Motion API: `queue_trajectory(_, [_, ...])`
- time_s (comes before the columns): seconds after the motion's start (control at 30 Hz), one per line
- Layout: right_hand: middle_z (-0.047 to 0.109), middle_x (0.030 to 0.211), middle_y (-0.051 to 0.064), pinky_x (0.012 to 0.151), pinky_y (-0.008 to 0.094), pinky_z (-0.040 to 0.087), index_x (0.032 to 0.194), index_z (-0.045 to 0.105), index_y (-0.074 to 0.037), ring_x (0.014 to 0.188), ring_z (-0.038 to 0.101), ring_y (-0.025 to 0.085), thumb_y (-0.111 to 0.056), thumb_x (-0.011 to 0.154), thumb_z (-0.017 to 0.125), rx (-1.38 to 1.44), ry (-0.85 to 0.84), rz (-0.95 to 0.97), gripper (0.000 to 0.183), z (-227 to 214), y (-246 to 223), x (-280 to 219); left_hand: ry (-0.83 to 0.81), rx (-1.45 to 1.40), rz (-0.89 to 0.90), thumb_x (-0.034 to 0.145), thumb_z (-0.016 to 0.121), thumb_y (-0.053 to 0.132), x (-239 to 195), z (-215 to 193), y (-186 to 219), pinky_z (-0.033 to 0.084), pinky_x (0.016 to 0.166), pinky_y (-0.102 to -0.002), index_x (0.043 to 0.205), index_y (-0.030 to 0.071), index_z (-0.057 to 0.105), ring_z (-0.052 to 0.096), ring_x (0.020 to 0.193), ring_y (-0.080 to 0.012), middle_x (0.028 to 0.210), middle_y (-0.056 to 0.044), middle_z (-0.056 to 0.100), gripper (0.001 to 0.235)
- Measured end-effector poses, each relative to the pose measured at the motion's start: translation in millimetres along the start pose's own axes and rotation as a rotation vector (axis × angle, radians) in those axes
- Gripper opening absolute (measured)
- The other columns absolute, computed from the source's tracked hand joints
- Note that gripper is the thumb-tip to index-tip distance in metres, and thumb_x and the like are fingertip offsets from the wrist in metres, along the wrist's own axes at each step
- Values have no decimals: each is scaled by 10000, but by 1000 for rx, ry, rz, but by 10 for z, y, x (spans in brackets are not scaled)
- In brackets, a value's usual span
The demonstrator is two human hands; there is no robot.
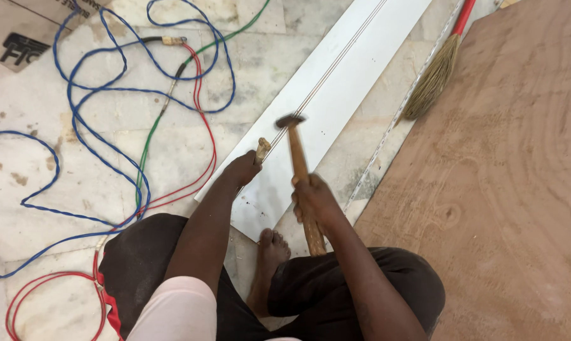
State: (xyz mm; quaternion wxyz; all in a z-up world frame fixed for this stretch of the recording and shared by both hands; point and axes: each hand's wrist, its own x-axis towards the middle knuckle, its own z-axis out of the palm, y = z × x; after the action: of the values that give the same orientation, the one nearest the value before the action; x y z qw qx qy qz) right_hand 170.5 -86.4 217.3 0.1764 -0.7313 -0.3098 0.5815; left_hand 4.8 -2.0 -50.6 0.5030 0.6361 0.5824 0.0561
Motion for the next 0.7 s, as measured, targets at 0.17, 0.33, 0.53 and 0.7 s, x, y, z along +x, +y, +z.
queue_trajectory(0.17, [555,725,61,435,323,495,1120,473,-35,487,531,150,-277,1004,573,93,-87,16,286,25,113,78,-30,-2,-65,989,595,359,-23,-57,83,507,942,-502,1217,74,537,667,1105,-376,1170,-186,704,369])
queue_trajectory(0.33, [546,734,61,419,312,478,1109,483,-19,481,511,144,-279,1017,571,95,-68,42,290,-63,97,67,-19,15,-42,988,601,346,106,-25,23,498,950,-505,1218,70,542,653,1121,-383,1181,-197,694,364])
queue_trajectory(0.53, [565,739,55,418,313,494,1151,512,-21,476,524,142,-304,1024,507,-16,-102,74,310,-37,117,96,-27,31,-13,990,608,356,138,50,-33,497,949,-511,1220,72,542,653,1120,-387,1177,-204,689,371])
queue_trajectory(0.7, [564,737,66,411,325,462,1138,491,-20,463,500,156,-315,1033,538,89,110,-30,317,-102,-27,137,-50,-28,-8,968,638,348,79,97,-9,511,936,-495,1188,70,564,668,1102,-372,1163,-182,705,363])
